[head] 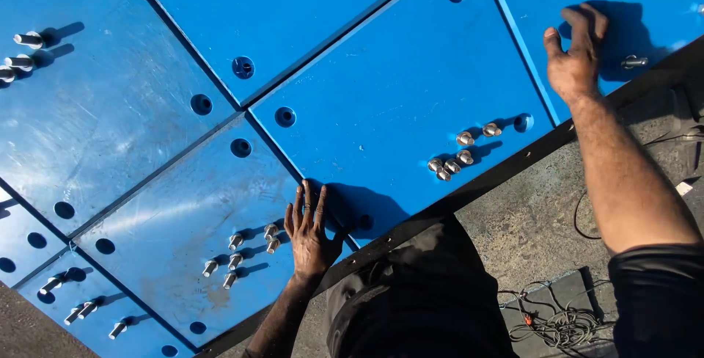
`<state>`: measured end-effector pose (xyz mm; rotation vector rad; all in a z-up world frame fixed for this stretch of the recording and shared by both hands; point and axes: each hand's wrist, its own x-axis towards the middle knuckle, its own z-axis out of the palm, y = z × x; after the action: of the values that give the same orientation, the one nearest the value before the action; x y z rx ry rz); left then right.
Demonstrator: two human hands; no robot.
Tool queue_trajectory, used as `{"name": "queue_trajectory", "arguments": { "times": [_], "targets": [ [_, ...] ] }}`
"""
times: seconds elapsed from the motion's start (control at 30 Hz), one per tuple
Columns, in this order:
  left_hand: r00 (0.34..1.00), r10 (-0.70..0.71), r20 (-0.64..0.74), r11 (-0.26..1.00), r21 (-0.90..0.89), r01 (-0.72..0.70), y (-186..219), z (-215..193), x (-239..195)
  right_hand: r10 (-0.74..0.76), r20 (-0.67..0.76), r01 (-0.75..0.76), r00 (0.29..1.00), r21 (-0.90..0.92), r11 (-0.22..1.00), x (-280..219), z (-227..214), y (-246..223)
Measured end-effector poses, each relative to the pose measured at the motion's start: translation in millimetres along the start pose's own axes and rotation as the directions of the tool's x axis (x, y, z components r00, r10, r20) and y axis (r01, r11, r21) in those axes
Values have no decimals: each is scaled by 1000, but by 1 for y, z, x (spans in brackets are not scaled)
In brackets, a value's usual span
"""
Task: The person is manually securing several metal bolts into pre-drilled holes on a series of blue plastic panels.
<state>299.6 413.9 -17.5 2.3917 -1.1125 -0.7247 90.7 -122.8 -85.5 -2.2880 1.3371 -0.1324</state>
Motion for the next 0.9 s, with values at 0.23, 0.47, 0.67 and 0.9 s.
{"name": "queue_trajectory", "arguments": {
  "times": [0.23, 0.47, 0.67, 0.9],
  "targets": [
    [992, -53, -114, 997, 57, 59, 78, 28, 26, -305, 274, 173, 912, 416, 893, -126, 2, 4],
    [997, -51, -55, 993, -105, 45, 143, 54, 63, -277, -31, 274, 960, 299, 914, -166, 28, -34],
    [988, -122, -96, 988, -108, 111, 155, 72, 67, -346, -57, 328, 937, 492, 806, -190, -6, -12],
    [988, -142, -66, 990, -30, 140, 152, 87, 69, -149, 324, -20, 934, 465, 885, -187, -12, 78]
  ]
}}
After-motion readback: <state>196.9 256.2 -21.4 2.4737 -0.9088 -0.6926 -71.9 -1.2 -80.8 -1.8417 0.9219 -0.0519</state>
